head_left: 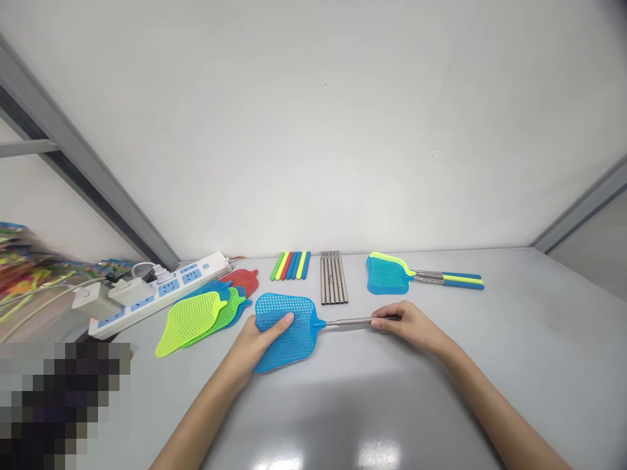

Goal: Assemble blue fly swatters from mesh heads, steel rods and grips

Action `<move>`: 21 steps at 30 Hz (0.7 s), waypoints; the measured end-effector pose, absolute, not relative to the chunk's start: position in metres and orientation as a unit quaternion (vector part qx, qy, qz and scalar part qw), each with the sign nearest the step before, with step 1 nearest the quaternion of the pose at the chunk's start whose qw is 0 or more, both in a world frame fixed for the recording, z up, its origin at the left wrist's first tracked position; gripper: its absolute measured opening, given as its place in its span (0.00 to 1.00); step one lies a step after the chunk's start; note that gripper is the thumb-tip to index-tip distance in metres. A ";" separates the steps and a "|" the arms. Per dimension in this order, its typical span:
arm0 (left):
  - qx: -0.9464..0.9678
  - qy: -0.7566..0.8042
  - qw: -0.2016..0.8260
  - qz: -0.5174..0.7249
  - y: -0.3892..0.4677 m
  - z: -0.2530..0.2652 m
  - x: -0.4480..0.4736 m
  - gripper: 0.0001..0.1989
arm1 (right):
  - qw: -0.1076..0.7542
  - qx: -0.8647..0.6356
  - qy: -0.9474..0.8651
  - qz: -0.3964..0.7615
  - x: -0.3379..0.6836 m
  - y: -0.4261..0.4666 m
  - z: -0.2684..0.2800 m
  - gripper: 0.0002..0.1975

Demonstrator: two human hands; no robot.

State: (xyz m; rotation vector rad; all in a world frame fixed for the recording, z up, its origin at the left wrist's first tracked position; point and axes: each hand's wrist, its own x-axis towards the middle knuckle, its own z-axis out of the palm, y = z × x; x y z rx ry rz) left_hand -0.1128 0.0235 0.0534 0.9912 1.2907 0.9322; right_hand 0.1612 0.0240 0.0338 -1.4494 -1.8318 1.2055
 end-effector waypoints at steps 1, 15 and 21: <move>0.426 0.556 0.590 0.402 0.023 0.052 -0.112 0.17 | 0.256 -0.533 -0.674 0.442 0.161 0.024 0.034 0.15; 0.513 0.568 0.524 0.373 0.018 0.056 -0.103 0.16 | 0.274 -0.511 -0.680 0.449 0.165 0.025 0.029 0.16; 0.504 0.576 0.517 0.383 0.013 0.056 -0.098 0.16 | 0.275 -0.504 -0.676 0.462 0.166 0.026 0.026 0.17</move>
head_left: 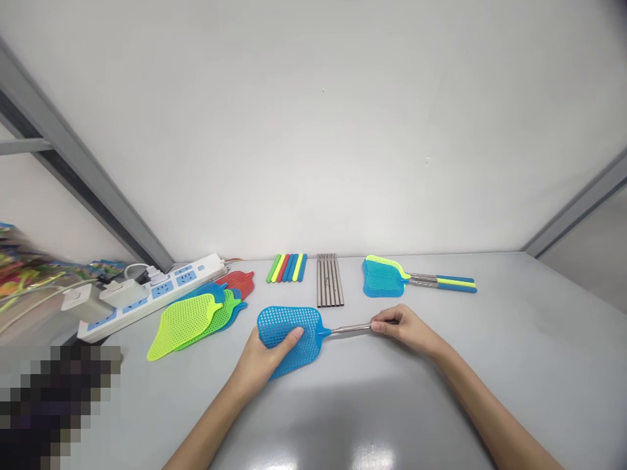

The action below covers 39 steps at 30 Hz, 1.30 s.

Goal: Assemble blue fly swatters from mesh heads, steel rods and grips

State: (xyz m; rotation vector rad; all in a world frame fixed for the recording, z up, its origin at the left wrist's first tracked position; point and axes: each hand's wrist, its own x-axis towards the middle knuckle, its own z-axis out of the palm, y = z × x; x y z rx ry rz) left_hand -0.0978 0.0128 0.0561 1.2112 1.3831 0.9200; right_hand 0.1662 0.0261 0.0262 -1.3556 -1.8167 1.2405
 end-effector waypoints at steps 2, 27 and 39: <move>0.511 0.574 0.513 0.382 0.013 0.054 -0.098 0.16 | 0.281 -0.502 -0.678 0.458 0.166 0.026 0.025 0.16; 0.390 0.519 0.644 0.404 0.023 0.049 -0.110 0.19 | 0.409 -0.549 -0.527 0.504 0.173 0.034 0.026 0.21; 0.350 0.533 0.663 0.392 0.022 0.060 -0.108 0.18 | 0.384 -0.540 -0.569 0.487 0.173 0.028 0.033 0.22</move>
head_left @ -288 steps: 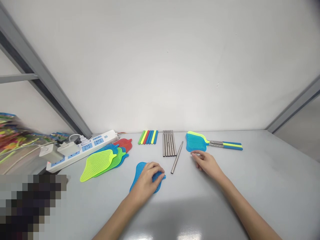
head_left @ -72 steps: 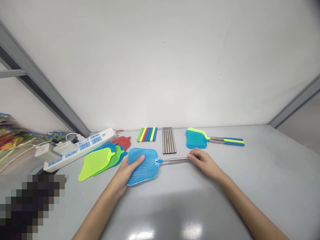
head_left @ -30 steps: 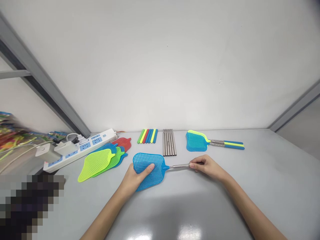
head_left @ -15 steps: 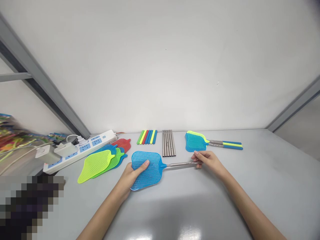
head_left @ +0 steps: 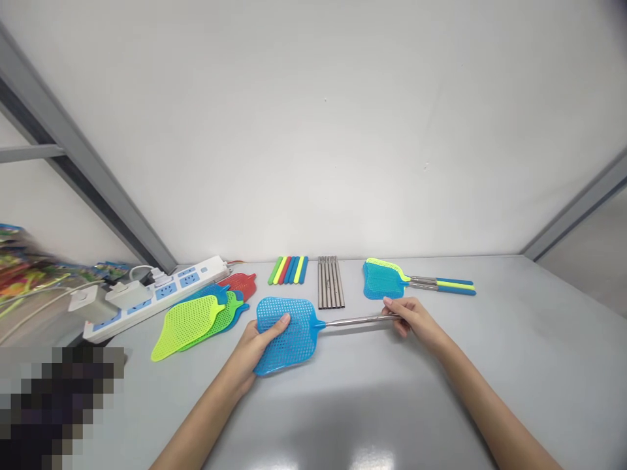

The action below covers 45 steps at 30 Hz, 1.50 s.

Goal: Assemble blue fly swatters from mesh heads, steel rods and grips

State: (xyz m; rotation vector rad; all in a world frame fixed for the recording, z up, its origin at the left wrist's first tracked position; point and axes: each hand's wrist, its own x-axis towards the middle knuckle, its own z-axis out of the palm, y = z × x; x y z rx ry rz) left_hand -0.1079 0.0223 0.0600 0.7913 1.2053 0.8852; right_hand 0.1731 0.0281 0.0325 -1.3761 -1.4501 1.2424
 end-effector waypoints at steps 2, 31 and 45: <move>0.351 0.535 0.658 0.397 0.022 0.057 -0.108 0.19 | 0.391 -0.537 -0.570 0.484 0.174 0.028 0.032 0.22; 0.361 0.507 0.678 0.393 0.019 0.053 -0.102 0.17 | 0.509 -0.445 -0.563 0.475 0.184 0.030 0.023 0.22; 0.379 0.522 0.651 0.400 0.019 0.043 -0.099 0.19 | 0.399 -0.640 -0.562 0.339 0.169 0.031 0.024 0.23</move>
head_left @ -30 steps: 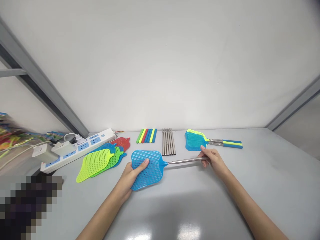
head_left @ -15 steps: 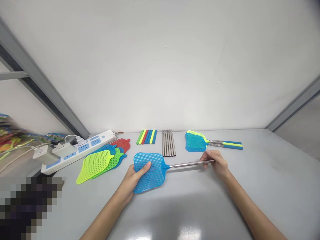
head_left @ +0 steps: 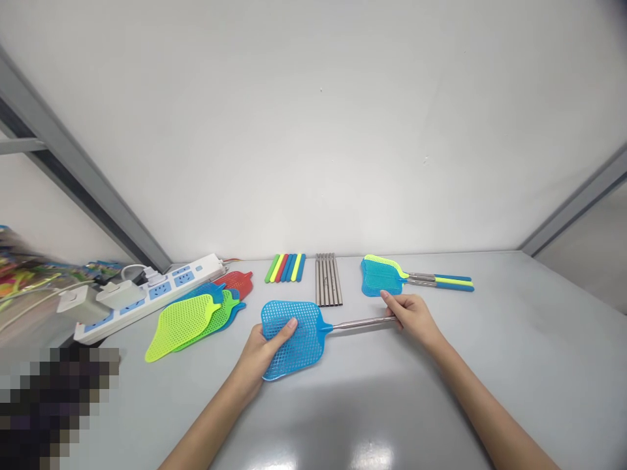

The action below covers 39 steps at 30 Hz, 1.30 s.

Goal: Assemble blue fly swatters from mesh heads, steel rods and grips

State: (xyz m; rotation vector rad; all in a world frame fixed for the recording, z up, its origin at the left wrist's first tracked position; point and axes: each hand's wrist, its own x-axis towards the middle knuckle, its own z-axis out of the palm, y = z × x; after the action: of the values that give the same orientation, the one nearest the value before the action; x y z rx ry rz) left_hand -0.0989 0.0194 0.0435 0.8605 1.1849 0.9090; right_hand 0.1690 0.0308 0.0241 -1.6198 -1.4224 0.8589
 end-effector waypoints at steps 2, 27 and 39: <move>0.388 0.526 0.642 0.401 0.019 0.041 -0.098 0.19 | 0.399 -0.648 -0.559 0.329 0.169 0.031 0.024 0.24; 0.354 0.502 0.675 0.409 0.019 0.039 -0.100 0.18 | 0.437 -0.620 -0.570 0.315 0.172 0.030 0.027 0.24; 0.298 0.504 0.683 0.436 0.018 0.041 -0.099 0.20 | 0.586 -0.362 -0.371 0.623 0.175 0.030 0.036 0.14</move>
State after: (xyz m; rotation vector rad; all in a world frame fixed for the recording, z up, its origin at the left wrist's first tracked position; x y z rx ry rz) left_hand -0.0994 0.0182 0.0412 0.6687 1.1301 0.9769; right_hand 0.1753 0.0297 0.0360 -0.8428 -0.8648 1.4525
